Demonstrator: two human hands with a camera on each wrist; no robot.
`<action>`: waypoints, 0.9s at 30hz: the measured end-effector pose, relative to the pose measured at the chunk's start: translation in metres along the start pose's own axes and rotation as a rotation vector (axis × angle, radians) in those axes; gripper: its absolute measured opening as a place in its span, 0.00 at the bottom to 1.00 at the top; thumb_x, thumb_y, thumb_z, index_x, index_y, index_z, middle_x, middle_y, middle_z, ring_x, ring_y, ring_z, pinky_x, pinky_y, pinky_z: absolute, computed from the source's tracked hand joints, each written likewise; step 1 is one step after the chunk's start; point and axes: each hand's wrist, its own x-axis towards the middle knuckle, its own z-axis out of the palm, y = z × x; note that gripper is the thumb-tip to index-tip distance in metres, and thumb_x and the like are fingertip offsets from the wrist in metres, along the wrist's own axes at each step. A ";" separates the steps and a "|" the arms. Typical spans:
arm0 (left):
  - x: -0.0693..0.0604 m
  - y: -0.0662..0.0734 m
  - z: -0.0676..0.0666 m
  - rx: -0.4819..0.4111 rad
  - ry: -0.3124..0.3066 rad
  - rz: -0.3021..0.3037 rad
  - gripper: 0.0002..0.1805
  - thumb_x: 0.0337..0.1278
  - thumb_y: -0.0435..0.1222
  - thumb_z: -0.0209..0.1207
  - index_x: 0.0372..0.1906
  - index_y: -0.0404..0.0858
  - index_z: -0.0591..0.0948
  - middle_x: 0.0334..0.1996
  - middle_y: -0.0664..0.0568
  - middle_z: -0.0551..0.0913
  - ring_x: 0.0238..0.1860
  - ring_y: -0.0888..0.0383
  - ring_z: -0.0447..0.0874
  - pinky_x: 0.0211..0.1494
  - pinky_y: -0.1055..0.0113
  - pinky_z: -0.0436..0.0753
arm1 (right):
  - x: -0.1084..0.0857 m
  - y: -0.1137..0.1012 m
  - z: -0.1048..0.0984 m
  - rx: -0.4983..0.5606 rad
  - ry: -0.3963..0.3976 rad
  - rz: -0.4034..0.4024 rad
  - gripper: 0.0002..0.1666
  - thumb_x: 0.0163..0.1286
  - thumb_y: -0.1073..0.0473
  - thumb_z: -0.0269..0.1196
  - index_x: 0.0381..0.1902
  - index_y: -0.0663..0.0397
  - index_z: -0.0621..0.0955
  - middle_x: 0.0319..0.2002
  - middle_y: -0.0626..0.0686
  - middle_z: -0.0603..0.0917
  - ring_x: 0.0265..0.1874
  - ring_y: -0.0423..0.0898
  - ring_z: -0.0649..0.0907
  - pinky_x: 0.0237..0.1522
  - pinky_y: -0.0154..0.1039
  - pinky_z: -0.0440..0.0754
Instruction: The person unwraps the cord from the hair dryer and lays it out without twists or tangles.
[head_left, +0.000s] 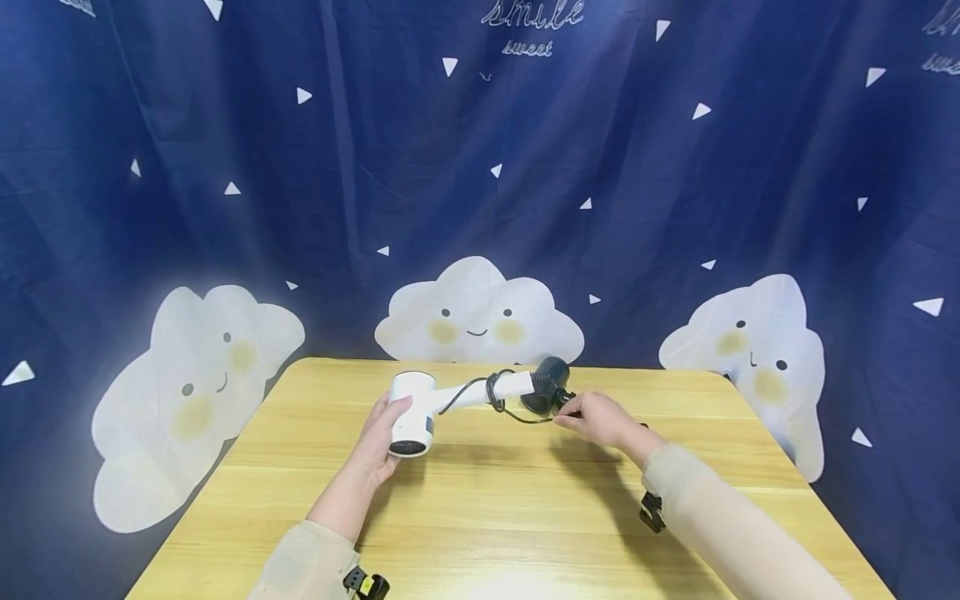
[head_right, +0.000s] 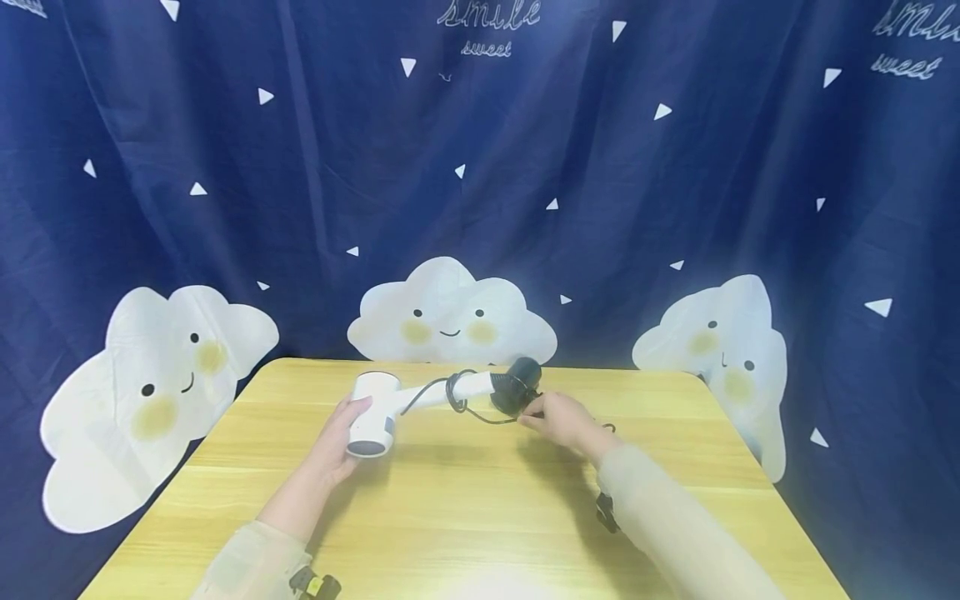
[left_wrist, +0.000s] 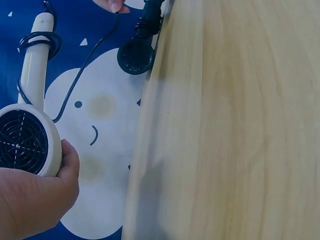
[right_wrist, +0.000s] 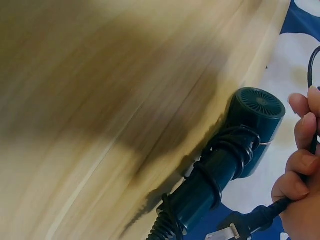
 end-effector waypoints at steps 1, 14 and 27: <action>0.000 0.000 0.000 -0.005 0.005 -0.001 0.41 0.70 0.44 0.55 0.79 0.39 0.50 0.61 0.39 0.69 0.48 0.55 0.79 0.51 0.64 0.85 | -0.001 -0.001 -0.001 0.002 -0.009 -0.004 0.12 0.71 0.51 0.65 0.38 0.50 0.91 0.36 0.43 0.89 0.37 0.43 0.86 0.47 0.48 0.83; 0.003 0.002 -0.002 -0.014 0.027 0.001 0.42 0.72 0.44 0.53 0.80 0.39 0.46 0.61 0.40 0.67 0.47 0.57 0.80 0.51 0.65 0.84 | -0.018 -0.014 -0.012 0.005 -0.070 -0.102 0.13 0.71 0.48 0.64 0.36 0.48 0.90 0.35 0.40 0.88 0.38 0.40 0.86 0.46 0.44 0.83; 0.007 0.000 -0.008 -0.036 0.050 0.009 0.40 0.72 0.43 0.54 0.79 0.38 0.48 0.59 0.41 0.69 0.45 0.58 0.81 0.50 0.65 0.85 | -0.021 -0.038 -0.032 0.088 -0.069 -0.246 0.08 0.71 0.54 0.65 0.32 0.44 0.88 0.30 0.37 0.85 0.31 0.33 0.80 0.37 0.36 0.82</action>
